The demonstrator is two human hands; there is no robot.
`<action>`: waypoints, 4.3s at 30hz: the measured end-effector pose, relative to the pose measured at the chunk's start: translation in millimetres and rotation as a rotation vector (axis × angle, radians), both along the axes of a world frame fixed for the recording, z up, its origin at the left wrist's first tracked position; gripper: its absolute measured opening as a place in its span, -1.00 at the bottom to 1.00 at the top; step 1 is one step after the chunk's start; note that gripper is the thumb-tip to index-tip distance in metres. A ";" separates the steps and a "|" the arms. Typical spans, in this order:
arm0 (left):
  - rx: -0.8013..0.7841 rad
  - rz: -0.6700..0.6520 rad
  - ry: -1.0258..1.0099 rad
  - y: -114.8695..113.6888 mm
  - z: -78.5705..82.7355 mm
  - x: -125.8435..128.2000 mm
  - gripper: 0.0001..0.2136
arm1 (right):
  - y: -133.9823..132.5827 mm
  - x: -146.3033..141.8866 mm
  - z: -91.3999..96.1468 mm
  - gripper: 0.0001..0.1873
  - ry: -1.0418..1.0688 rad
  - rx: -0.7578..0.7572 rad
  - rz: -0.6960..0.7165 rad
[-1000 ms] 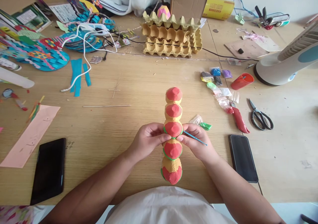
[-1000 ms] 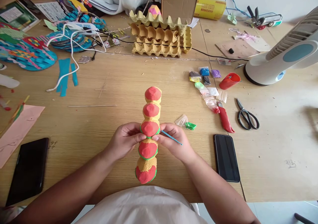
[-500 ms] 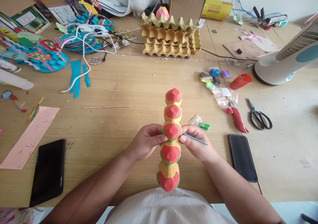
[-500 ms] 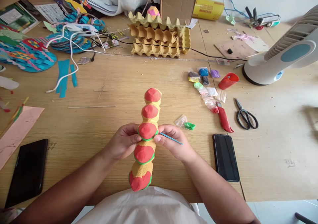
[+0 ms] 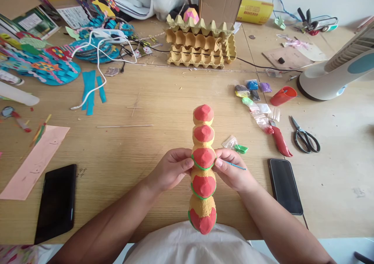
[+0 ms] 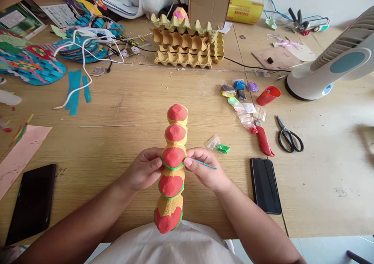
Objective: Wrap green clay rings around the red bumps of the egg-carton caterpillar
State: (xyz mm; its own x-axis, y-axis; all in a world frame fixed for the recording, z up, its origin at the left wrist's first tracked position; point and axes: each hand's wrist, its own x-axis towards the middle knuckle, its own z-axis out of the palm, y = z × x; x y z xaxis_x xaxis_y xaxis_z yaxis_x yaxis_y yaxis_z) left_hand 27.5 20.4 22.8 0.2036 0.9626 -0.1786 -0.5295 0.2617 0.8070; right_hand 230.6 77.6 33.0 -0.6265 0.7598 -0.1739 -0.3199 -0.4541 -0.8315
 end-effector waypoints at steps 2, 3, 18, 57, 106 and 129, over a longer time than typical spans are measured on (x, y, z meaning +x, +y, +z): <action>-0.016 0.011 0.003 0.1 0.5 -0.3 -0.74 | -0.2 -0.4 0.6 -0.75 -0.013 -0.003 0.000; -0.024 0.018 0.008 0.3 1.1 -0.3 -0.73 | -0.3 -0.6 0.9 -0.74 -0.022 -0.009 0.003; -0.078 -0.071 -0.178 1.7 0.5 -1.1 -0.74 | 1.4 -3.0 6.4 -0.68 0.016 -0.112 -0.014; -0.261 0.022 -0.247 11.5 8.6 -0.5 -0.86 | 13.0 7.8 18.5 -0.83 -0.323 0.593 -0.133; -0.237 -0.003 -0.239 2.8 6.1 5.4 -0.85 | -0.2 0.0 20.4 -0.79 -0.352 0.673 -0.185; -0.228 -0.038 -0.244 3.8 10.2 5.0 -0.85 | -1.1 0.0 22.7 -0.76 -0.342 0.651 -0.197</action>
State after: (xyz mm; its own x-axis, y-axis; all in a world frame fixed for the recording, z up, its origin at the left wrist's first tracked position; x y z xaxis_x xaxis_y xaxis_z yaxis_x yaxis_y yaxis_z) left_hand 32.6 24.1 33.0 0.3021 0.8945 -0.3297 -0.6859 0.4441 0.5764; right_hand 230.5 76.4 55.6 -0.4603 0.8677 0.1875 -0.0209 0.2006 -0.9794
